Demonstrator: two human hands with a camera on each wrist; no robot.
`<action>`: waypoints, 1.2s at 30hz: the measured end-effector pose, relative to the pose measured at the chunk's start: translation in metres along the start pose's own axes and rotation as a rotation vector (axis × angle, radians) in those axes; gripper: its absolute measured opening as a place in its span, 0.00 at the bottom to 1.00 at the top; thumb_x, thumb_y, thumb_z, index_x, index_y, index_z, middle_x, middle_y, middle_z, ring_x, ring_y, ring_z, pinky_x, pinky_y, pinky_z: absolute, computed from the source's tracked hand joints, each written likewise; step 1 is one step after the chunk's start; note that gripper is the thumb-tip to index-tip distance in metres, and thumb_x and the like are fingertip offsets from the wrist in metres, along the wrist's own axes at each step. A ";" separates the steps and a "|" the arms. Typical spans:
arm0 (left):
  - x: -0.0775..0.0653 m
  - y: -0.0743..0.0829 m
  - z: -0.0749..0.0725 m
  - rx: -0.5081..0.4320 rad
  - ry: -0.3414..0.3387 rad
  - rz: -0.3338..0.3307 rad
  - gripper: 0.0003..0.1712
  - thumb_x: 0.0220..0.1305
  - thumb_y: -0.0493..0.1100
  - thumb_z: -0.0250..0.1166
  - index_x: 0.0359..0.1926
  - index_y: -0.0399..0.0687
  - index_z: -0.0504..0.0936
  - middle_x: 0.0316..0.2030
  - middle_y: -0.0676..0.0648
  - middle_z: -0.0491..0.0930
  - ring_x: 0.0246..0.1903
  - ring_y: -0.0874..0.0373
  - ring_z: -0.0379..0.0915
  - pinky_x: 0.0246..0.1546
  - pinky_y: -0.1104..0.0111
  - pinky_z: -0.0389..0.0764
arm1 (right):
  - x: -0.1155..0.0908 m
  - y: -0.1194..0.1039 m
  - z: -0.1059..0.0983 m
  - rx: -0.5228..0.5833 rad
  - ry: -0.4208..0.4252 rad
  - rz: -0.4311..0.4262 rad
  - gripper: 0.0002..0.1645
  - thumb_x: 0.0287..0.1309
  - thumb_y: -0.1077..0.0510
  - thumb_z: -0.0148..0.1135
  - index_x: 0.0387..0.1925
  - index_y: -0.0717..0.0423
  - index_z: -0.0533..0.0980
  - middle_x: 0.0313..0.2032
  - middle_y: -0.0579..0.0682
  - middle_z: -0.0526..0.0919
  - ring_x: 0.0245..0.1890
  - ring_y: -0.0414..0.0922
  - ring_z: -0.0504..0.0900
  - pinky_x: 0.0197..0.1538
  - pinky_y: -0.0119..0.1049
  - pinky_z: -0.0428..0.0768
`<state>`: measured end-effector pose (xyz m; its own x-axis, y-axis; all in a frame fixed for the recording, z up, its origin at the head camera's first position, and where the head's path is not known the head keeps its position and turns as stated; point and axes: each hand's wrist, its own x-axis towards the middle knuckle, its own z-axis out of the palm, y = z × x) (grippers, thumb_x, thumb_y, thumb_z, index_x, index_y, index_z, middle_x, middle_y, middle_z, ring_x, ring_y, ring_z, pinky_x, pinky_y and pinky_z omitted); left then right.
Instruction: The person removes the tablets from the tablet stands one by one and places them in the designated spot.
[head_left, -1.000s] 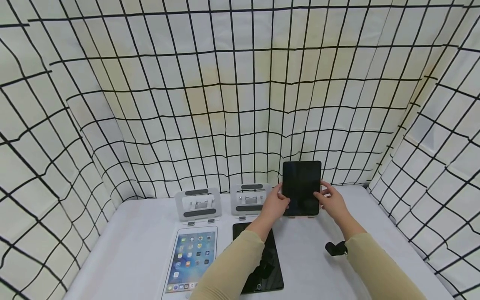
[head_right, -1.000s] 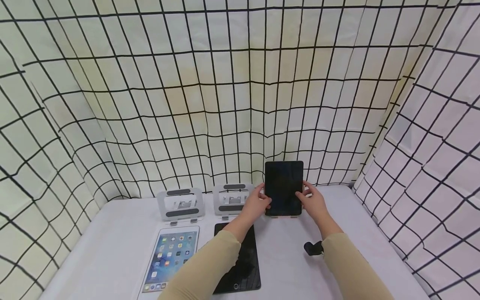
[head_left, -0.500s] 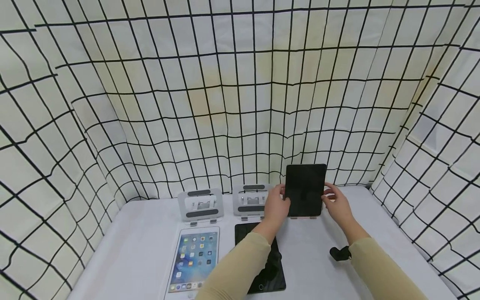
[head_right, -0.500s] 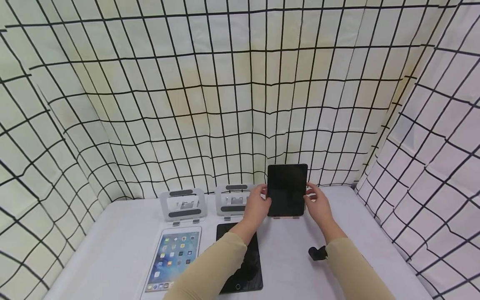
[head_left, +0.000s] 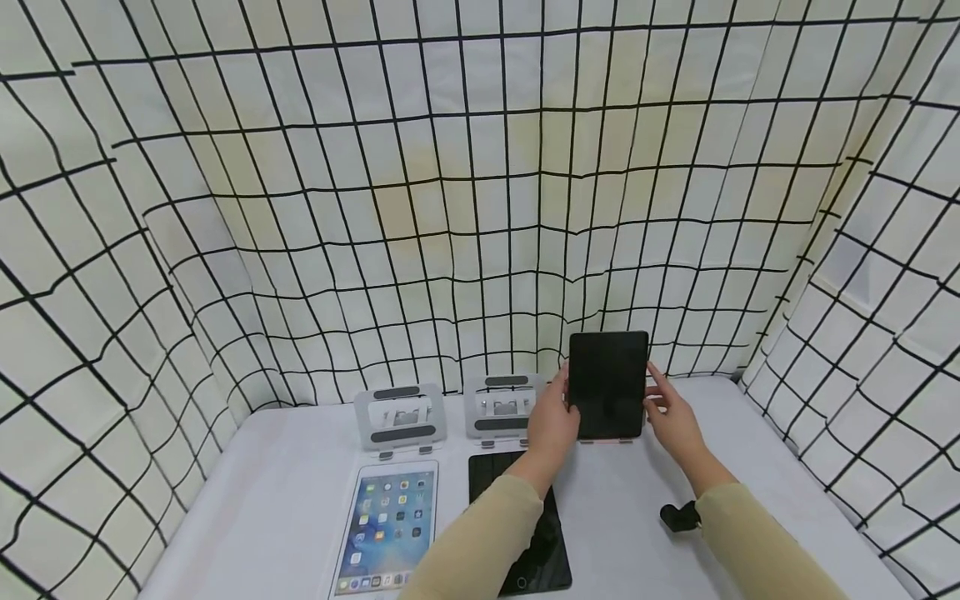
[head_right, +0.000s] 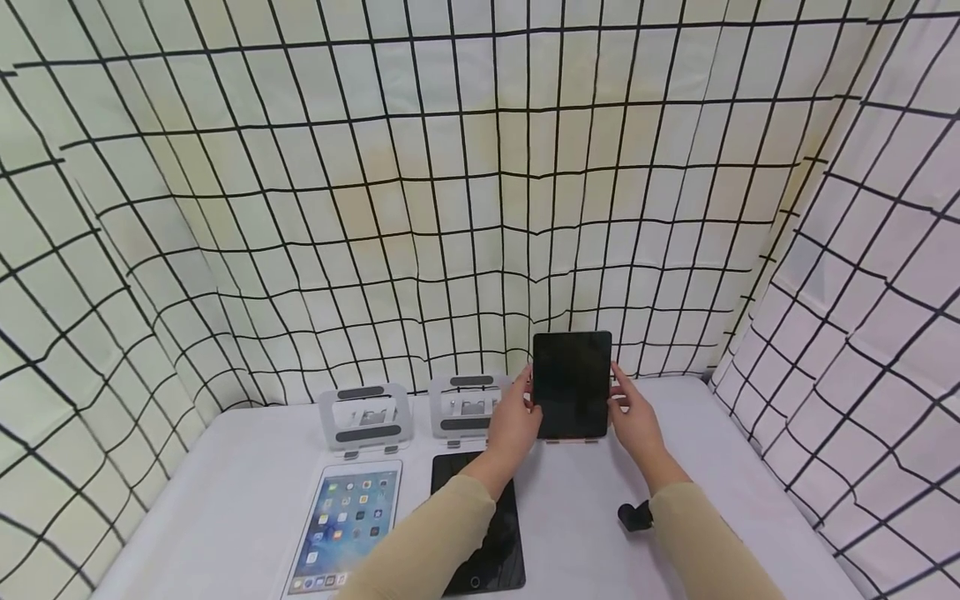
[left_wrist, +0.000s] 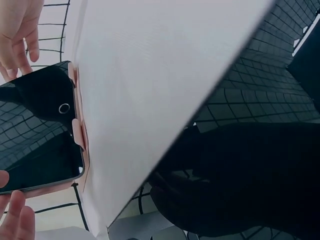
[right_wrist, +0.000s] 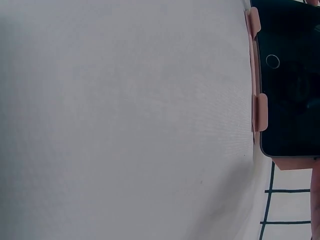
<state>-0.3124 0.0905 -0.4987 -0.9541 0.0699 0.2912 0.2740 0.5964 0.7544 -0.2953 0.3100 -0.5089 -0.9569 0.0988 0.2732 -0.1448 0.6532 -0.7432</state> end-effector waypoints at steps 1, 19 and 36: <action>-0.001 0.000 0.000 0.012 0.004 0.014 0.41 0.65 0.35 0.64 0.75 0.63 0.62 0.55 0.51 0.80 0.42 0.60 0.78 0.33 0.66 0.77 | 0.000 0.000 0.000 -0.003 -0.003 0.004 0.41 0.72 0.65 0.50 0.79 0.42 0.48 0.57 0.65 0.75 0.55 0.59 0.78 0.48 0.49 0.80; 0.006 -0.006 -0.003 0.140 0.000 0.094 0.52 0.68 0.35 0.62 0.76 0.81 0.43 0.52 0.50 0.81 0.43 0.55 0.80 0.41 0.63 0.81 | 0.002 0.004 0.004 0.053 0.030 0.002 0.45 0.69 0.67 0.54 0.78 0.36 0.51 0.53 0.63 0.77 0.51 0.57 0.79 0.37 0.33 0.80; 0.005 -0.006 -0.011 0.079 -0.055 0.086 0.49 0.70 0.36 0.61 0.75 0.84 0.46 0.54 0.54 0.80 0.47 0.58 0.79 0.39 0.65 0.80 | 0.000 0.004 0.003 0.165 0.054 0.022 0.42 0.69 0.70 0.52 0.77 0.38 0.55 0.51 0.64 0.77 0.50 0.54 0.79 0.39 0.23 0.79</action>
<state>-0.3180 0.0788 -0.4953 -0.9331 0.1662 0.3188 0.3472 0.6470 0.6789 -0.2965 0.3105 -0.5135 -0.9459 0.1550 0.2852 -0.1678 0.5186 -0.8384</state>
